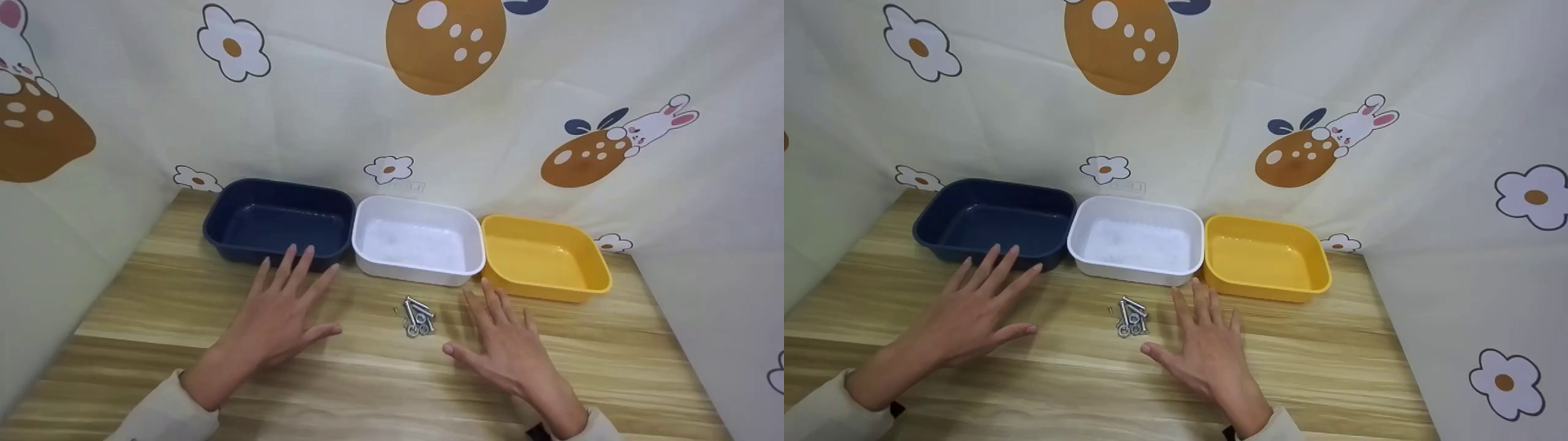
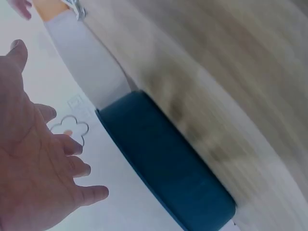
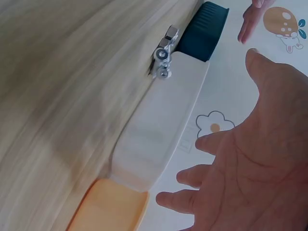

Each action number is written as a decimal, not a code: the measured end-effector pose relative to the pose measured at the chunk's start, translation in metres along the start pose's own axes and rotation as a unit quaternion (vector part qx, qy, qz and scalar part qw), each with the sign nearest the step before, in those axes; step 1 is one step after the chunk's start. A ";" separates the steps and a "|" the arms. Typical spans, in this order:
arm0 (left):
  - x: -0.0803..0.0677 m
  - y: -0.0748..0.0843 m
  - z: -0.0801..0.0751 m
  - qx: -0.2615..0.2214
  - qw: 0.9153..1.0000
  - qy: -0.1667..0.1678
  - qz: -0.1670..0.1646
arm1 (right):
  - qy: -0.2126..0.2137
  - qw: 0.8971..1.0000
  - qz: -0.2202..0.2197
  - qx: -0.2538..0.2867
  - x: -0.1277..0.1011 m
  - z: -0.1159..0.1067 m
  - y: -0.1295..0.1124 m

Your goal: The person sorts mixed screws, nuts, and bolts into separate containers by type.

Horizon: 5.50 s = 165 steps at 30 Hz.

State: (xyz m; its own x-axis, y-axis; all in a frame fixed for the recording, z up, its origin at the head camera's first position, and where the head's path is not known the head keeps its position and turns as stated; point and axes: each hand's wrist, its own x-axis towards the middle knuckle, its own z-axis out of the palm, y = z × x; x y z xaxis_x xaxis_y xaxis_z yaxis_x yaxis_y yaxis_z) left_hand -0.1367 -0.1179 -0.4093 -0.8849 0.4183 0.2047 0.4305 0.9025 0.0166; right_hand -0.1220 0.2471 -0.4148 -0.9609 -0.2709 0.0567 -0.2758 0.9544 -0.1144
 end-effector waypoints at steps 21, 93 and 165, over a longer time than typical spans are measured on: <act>0.013 -0.067 -0.013 -0.043 0.995 -0.026 -0.091 | -0.028 0.999 -0.036 0.000 0.008 0.008 -0.041; 0.030 -0.146 0.015 -0.157 0.954 -0.088 -0.238 | -0.172 0.834 0.092 0.515 0.040 0.042 -0.046; 0.031 -0.146 0.014 -0.170 0.952 -0.094 -0.238 | -0.203 0.783 0.052 0.586 0.060 0.005 -0.067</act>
State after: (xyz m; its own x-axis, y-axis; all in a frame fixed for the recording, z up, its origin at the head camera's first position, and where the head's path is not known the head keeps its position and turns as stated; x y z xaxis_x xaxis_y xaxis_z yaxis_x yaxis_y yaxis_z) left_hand -0.2292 -0.2356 -0.4192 -0.9965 0.0096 -0.0831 -0.0233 0.9221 0.3863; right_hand -0.1613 0.1665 -0.4087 -0.8425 -0.4439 -0.3053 0.2011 0.2666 -0.9426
